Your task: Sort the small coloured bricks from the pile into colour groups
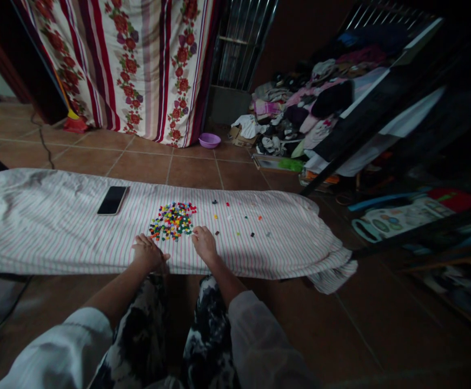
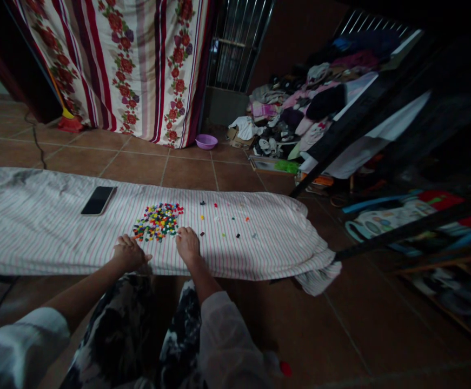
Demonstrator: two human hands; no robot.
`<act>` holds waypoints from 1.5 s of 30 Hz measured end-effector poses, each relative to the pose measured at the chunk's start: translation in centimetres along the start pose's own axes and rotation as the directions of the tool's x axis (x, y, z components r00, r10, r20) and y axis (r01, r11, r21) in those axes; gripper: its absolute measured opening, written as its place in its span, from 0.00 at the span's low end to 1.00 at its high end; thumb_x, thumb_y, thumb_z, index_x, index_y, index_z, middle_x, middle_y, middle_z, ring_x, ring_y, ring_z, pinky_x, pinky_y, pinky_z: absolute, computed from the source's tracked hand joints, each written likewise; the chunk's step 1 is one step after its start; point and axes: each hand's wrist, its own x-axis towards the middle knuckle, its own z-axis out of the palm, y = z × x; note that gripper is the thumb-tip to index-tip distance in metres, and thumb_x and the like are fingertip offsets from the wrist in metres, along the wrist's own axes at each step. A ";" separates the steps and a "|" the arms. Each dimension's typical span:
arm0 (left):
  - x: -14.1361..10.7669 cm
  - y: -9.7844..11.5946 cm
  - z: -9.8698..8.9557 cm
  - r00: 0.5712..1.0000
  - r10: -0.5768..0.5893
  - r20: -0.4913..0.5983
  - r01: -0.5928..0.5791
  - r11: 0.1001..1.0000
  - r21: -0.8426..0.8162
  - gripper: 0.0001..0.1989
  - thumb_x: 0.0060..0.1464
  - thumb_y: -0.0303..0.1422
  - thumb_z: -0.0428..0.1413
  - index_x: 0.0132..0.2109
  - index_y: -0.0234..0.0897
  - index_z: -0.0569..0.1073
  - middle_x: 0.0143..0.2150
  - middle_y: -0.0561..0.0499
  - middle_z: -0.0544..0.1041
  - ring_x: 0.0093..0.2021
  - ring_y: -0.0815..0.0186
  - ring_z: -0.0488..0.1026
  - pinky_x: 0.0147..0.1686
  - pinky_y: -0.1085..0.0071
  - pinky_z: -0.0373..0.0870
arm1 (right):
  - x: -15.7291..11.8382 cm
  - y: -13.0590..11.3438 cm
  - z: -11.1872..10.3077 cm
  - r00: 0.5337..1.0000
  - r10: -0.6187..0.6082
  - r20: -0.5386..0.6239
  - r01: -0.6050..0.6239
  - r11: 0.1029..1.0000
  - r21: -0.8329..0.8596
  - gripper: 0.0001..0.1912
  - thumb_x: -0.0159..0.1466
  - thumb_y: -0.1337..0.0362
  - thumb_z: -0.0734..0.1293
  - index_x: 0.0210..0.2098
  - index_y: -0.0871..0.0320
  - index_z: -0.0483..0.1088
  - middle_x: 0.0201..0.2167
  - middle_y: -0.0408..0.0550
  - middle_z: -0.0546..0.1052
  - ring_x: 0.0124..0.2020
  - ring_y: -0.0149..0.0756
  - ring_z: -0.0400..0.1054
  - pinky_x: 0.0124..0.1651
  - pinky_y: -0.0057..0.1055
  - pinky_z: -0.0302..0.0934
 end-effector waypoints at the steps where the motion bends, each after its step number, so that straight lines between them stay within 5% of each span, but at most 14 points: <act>1: 0.0 0.0 0.0 1.000 -0.002 0.003 0.002 1.000 0.001 0.45 0.56 0.50 0.44 0.64 0.08 0.52 0.65 0.14 0.50 0.66 0.29 0.49 0.53 0.47 0.60 | -0.1 0.1 0.1 1.000 -0.005 -0.010 0.005 1.000 0.007 0.07 0.63 0.69 0.62 0.39 0.55 0.70 0.39 0.47 0.74 0.44 0.34 0.68 0.47 0.28 0.59; 21: 0.0 -0.1 -0.1 0.999 0.028 0.019 -0.029 0.998 0.053 0.45 0.57 0.51 0.42 0.64 0.07 0.52 0.64 0.12 0.51 0.64 0.28 0.51 0.51 0.47 0.62 | -0.5 1.2 -0.1 0.998 0.022 -0.062 -0.013 0.988 0.152 0.07 0.60 0.70 0.63 0.37 0.56 0.68 0.33 0.44 0.75 0.38 0.33 0.69 0.45 0.28 0.60; 29: -0.1 -0.2 0.1 0.999 0.034 -0.032 -0.033 0.998 0.049 0.45 0.56 0.49 0.43 0.63 0.06 0.53 0.63 0.12 0.54 0.63 0.28 0.53 0.49 0.47 0.63 | 0.0 1.8 -1.5 0.998 0.002 -0.064 0.008 0.986 0.166 0.13 0.61 0.69 0.62 0.45 0.54 0.71 0.39 0.45 0.75 0.39 0.31 0.69 0.46 0.27 0.61; 45: -0.5 -0.2 -0.3 0.999 0.044 -0.023 -0.042 0.995 0.086 0.44 0.57 0.50 0.42 0.62 0.05 0.55 0.61 0.10 0.55 0.62 0.29 0.56 0.48 0.50 0.63 | 1.8 9.1 -6.7 0.946 0.258 -0.195 -0.253 0.966 0.048 0.14 0.64 0.66 0.60 0.46 0.54 0.75 0.41 0.48 0.75 0.41 0.32 0.69 0.46 0.27 0.61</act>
